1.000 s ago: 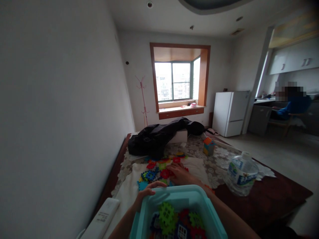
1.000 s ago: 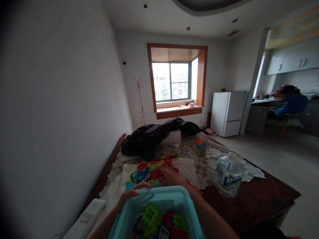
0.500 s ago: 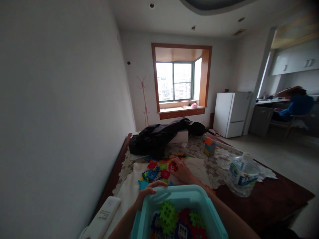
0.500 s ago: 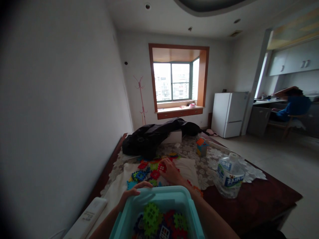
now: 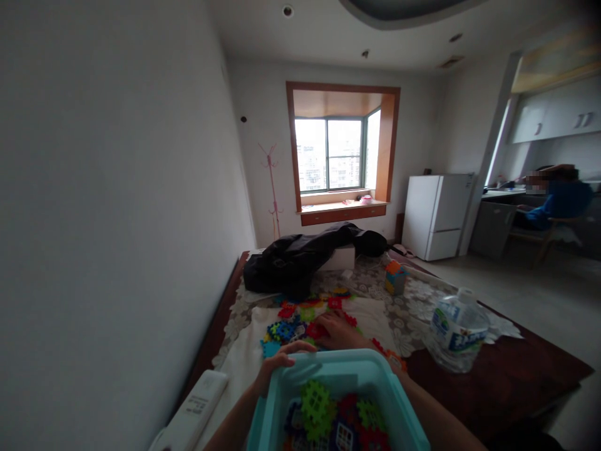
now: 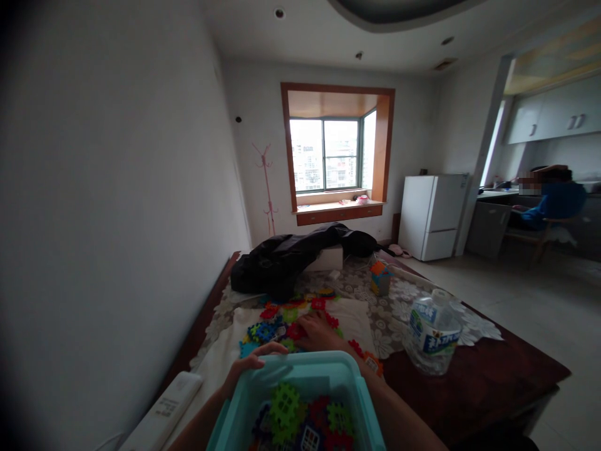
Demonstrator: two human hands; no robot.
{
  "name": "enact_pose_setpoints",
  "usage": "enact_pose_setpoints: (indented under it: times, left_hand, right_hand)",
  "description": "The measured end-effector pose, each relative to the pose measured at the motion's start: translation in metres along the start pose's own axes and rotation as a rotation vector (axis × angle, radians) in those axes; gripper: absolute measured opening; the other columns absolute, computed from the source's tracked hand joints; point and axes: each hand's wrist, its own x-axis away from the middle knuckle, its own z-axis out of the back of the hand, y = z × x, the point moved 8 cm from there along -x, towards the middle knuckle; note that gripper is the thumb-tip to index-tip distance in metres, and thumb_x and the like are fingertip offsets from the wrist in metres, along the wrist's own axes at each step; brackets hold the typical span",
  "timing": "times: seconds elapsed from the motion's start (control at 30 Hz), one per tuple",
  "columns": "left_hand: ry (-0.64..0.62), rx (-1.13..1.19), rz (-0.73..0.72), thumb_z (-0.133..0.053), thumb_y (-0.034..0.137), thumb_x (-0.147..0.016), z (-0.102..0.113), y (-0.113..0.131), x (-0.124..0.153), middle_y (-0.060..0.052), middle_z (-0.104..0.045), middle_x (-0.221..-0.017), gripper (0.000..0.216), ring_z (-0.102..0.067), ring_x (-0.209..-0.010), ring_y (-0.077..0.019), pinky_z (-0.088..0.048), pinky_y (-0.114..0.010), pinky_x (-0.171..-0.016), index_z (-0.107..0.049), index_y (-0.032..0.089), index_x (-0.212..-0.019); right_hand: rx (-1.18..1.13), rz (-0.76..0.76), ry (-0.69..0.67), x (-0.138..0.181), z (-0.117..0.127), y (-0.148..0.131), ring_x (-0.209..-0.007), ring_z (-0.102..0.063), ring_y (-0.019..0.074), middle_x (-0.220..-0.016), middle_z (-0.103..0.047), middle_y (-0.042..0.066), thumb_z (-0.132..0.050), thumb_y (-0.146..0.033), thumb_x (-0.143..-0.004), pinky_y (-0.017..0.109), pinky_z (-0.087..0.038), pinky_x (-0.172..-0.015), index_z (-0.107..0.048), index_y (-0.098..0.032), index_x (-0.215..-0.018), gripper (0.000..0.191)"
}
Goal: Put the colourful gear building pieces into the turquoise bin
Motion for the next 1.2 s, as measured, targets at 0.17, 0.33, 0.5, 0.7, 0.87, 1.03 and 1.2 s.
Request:
enact_pose_setpoints:
  times: [0.17, 0.33, 0.5, 0.7, 0.87, 1.03, 1.2]
  left_hand:
    - [0.017, -0.014, 0.002, -0.065, 0.027, -0.073, 0.001, 0.0, 0.001, -0.01, -0.076, -0.108, 0.051, -0.07, -0.08, -0.0209, -0.048, -0.028, -0.074, -0.077, 0.016, -0.121]
    - [0.028, -0.047, 0.013, -0.064, 0.028, -0.073, 0.0, 0.002, 0.002, -0.009, -0.077, -0.11, 0.063, -0.072, -0.084, -0.0233, -0.047, -0.027, -0.072, -0.071, 0.018, -0.135]
    - [0.042, -0.061, 0.02, -0.065, 0.03, -0.072, 0.001, 0.002, 0.002, -0.01, -0.076, -0.114, 0.067, -0.073, -0.089, -0.0257, -0.047, -0.026, -0.07, -0.068, 0.019, -0.139]
    - [0.026, -0.062, 0.022, -0.065, 0.029, -0.072, -0.004, 0.004, 0.002, -0.01, -0.075, -0.118, 0.067, -0.073, -0.092, -0.0258, -0.046, -0.026, -0.07, -0.068, 0.019, -0.138]
    - [0.013, -0.046, 0.014, -0.066, 0.029, -0.073, -0.007, 0.006, 0.003, -0.011, -0.074, -0.12, 0.064, -0.072, -0.094, -0.0264, -0.047, -0.027, -0.071, -0.07, 0.019, -0.136]
    - [0.035, -0.06, 0.023, -0.066, 0.03, -0.073, -0.005, 0.005, 0.003, -0.009, -0.076, -0.116, 0.064, -0.071, -0.087, -0.0235, -0.046, -0.027, -0.071, -0.07, 0.019, -0.136]
    - [0.014, -0.05, 0.015, -0.064, 0.03, -0.072, -0.008, 0.006, 0.002, -0.01, -0.076, -0.116, 0.065, -0.071, -0.094, -0.0265, -0.047, -0.028, -0.074, -0.07, 0.018, -0.136]
  right_hand:
    - [-0.056, 0.009, 0.024, -0.006, -0.004, 0.008, -0.123, -0.065, 0.0342, -0.123, -0.076, 0.007, -0.081, -0.026, -0.081, 0.046, -0.041, -0.115, -0.071, -0.031, -0.113, 0.034]
    - [-0.317, -0.004, 0.211, -0.012, 0.023, 0.02, -0.113, -0.068, 0.0283, -0.123, -0.072, 0.01, -0.069, -0.031, -0.094, 0.04, -0.054, -0.1, -0.065, -0.028, -0.119, 0.026]
    - [-0.168, 0.026, 0.19, -0.009, 0.042, 0.028, -0.119, -0.065, 0.0282, -0.129, -0.07, 0.01, -0.068, -0.022, -0.088, 0.042, -0.048, -0.109, -0.065, -0.025, -0.129, 0.041]
    - [0.122, 0.058, -0.043, 0.005, 0.022, 0.021, -0.114, -0.064, 0.031, -0.118, -0.073, 0.009, -0.073, -0.019, -0.081, 0.042, -0.045, -0.107, -0.074, -0.024, -0.112, 0.031]
    - [0.002, 0.085, -0.062, 0.008, 0.016, 0.003, -0.118, -0.064, 0.0288, -0.125, -0.071, 0.009, -0.072, -0.019, -0.083, 0.039, -0.048, -0.104, -0.07, -0.025, -0.121, 0.039]
    - [-0.269, -0.01, 0.033, -0.001, 0.015, 0.009, -0.099, -0.069, 0.0233, -0.114, -0.074, 0.005, -0.071, -0.028, -0.089, 0.035, -0.054, -0.089, -0.068, -0.025, -0.118, 0.029]
    - [-0.059, 0.011, 0.184, -0.005, 0.029, 0.025, -0.116, -0.065, 0.0277, -0.124, -0.07, 0.012, -0.07, -0.015, -0.086, 0.04, -0.048, -0.105, -0.067, -0.019, -0.117, 0.031]
